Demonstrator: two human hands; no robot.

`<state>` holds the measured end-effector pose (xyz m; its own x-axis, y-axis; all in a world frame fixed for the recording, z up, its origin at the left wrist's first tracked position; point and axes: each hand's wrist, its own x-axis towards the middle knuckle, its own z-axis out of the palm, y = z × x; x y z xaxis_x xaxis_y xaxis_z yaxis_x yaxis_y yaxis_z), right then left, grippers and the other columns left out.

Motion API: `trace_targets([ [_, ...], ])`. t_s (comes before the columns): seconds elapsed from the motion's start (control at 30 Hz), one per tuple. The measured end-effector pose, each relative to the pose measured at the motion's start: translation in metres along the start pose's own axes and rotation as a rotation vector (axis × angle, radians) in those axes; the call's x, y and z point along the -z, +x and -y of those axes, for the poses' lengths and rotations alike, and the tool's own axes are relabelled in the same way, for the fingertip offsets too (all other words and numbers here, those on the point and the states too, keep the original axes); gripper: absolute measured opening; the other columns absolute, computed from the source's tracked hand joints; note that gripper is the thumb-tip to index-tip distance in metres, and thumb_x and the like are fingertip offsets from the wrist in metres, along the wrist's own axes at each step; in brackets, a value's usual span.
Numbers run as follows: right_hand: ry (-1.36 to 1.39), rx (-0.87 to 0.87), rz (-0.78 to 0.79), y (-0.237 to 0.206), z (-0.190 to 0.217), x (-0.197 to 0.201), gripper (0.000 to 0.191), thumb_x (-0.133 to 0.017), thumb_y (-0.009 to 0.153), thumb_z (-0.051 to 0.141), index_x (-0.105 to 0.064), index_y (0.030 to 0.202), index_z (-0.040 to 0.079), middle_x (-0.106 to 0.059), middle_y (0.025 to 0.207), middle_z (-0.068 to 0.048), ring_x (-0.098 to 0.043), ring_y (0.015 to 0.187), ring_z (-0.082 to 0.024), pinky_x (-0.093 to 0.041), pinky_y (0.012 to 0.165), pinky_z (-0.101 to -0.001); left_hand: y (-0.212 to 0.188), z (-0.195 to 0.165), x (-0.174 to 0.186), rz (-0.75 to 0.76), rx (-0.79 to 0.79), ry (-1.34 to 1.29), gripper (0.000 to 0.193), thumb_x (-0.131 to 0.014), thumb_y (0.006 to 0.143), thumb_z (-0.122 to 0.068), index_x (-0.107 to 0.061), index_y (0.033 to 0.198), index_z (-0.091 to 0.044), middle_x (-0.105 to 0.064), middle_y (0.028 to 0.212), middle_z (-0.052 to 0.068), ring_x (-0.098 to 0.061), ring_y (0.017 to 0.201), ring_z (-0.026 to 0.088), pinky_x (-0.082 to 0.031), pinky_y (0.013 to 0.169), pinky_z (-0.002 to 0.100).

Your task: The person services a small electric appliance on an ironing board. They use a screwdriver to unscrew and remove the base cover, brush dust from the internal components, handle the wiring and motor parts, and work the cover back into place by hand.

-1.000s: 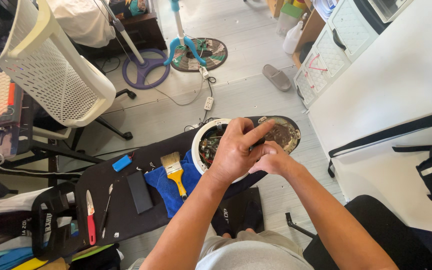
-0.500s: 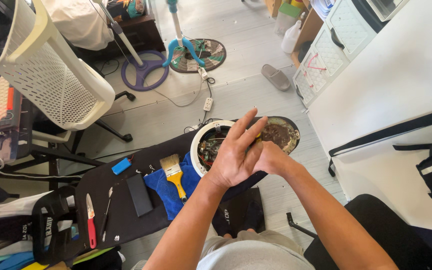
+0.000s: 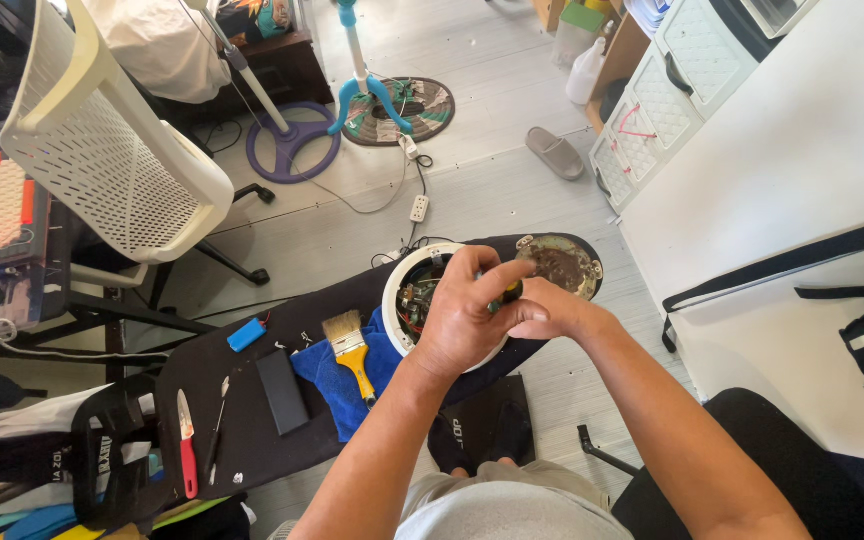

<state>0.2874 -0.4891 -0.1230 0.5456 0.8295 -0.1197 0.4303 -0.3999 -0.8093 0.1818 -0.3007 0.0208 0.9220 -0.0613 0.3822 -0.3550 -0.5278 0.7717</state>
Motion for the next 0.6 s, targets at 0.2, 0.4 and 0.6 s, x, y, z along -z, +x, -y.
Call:
trace_targets([
  [0.2,-0.119,-0.149,0.041,0.004,0.004,-0.003,0.029,-0.079,0.084,0.023,-0.077,0.110,0.010,-0.083,0.104,-0.011,-0.079,0.101,-0.029,-0.060,0.089,-0.0415,0.002,-0.009,0.007,-0.053,-0.173,-0.244,0.053,-0.067,0.098,-0.004,-0.056,0.149,-0.009,-0.061,0.145,0.024,-0.064,0.131,0.042,-0.056,0.107,0.045],
  [0.4,0.142,0.080,0.001,-0.001,-0.003,0.003,0.038,-0.077,0.077,0.015,-0.075,0.113,0.004,-0.081,0.108,-0.015,-0.077,0.104,-0.033,-0.061,0.089,-0.0435,0.009,-0.011,0.002,0.038,0.029,0.032,0.053,-0.090,0.086,-0.022,-0.077,0.137,-0.018,-0.069,0.120,0.018,-0.070,0.111,0.035,-0.059,0.096,0.043],
  [0.6,-0.079,-0.140,0.091,0.005,0.003,0.003,0.027,-0.082,0.080,0.021,-0.080,0.103,0.007,-0.083,0.101,-0.011,-0.079,0.097,-0.028,-0.061,0.089,-0.0404,0.009,-0.010,0.014,-0.036,-0.213,-0.185,0.053,-0.070,0.091,0.000,-0.061,0.144,-0.002,-0.060,0.142,0.025,-0.063,0.125,0.042,-0.053,0.105,0.047],
])
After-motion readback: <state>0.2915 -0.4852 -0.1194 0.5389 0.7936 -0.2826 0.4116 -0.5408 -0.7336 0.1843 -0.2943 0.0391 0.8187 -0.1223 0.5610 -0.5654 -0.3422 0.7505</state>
